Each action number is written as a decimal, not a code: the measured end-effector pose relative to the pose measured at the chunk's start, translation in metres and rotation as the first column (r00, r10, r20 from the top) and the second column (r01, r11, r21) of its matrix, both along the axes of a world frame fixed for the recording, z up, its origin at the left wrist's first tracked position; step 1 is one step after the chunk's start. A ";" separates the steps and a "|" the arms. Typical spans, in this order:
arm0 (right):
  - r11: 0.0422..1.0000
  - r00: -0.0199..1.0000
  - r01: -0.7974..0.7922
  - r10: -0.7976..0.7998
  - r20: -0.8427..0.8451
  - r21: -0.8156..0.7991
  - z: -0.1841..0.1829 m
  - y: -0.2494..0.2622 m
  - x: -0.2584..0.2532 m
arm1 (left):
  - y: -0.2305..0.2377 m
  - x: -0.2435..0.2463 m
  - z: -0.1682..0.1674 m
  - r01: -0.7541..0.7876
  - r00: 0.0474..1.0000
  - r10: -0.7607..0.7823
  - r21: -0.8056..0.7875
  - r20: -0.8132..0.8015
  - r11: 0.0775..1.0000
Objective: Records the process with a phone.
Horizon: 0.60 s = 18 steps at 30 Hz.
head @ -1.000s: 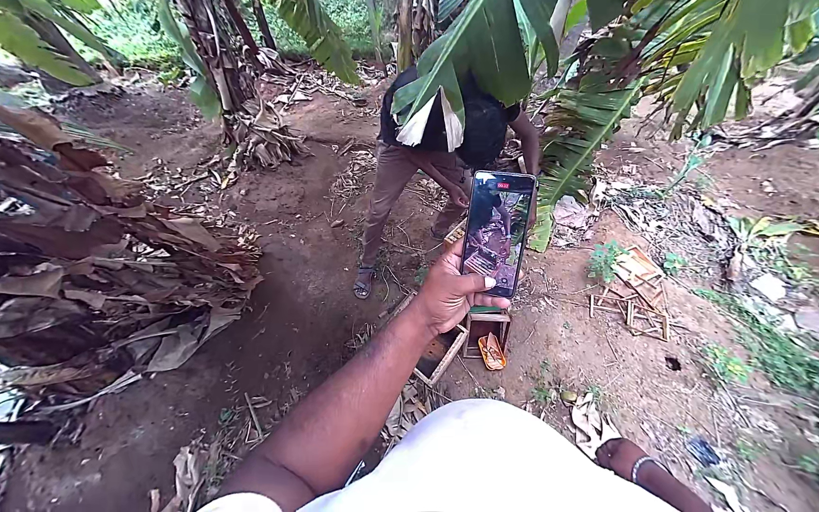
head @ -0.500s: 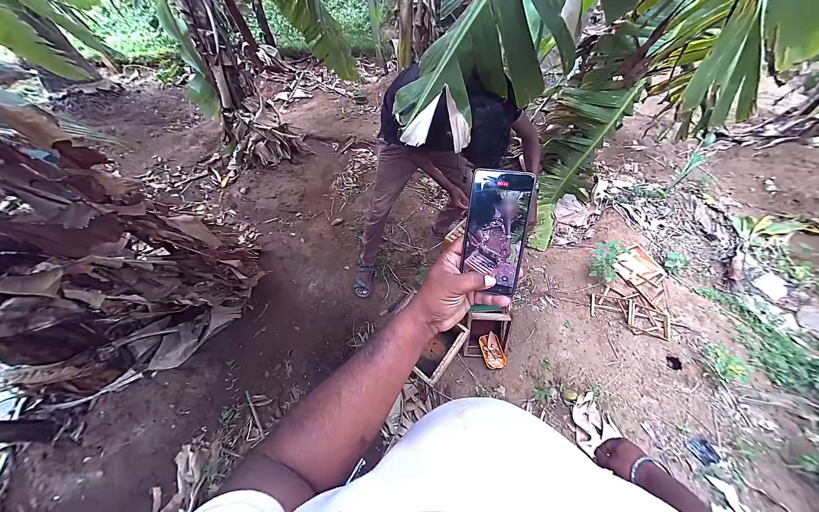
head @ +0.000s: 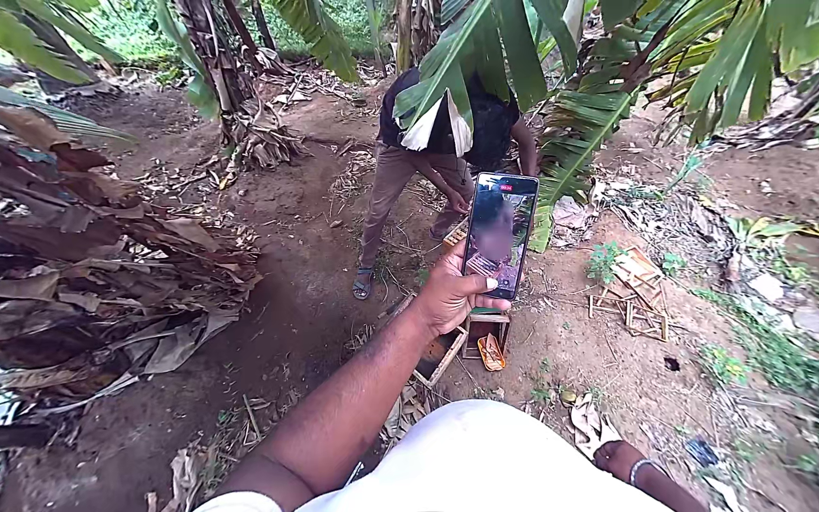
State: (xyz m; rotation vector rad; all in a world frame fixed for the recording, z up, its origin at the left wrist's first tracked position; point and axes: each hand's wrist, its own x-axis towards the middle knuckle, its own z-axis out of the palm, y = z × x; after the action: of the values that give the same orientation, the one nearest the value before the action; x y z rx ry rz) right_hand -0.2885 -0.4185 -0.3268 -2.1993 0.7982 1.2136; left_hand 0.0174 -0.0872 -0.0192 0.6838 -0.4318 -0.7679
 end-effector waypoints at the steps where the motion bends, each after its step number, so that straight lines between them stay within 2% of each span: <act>1: 1.000 1.000 0.005 -0.005 0.002 0.003 0.001 0.000 0.000 | -0.001 -0.001 0.000 -0.001 1.000 0.001 -0.003 -0.001 1.000; 7: 1.000 1.000 0.026 -0.026 0.005 0.011 0.005 -0.001 -0.004 | -0.002 -0.003 0.004 0.002 1.000 -0.002 0.012 0.005 1.000; 11: 0.999 0.999 0.052 -0.052 0.004 0.009 0.005 0.000 -0.007 | -0.006 0.004 -0.004 0.045 0.999 -0.045 -0.056 -0.010 0.997; 18: 0.999 0.999 0.046 -0.046 0.015 0.007 -0.002 -0.003 -0.010 | -0.007 0.004 -0.005 0.040 0.999 -0.041 -0.060 -0.018 0.997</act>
State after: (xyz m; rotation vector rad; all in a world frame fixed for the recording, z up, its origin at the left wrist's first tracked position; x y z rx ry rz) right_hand -0.2983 -0.4217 -0.3285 -2.1698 0.8329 1.1743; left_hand 0.0211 -0.0945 -0.0241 0.6132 -0.4505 -0.7967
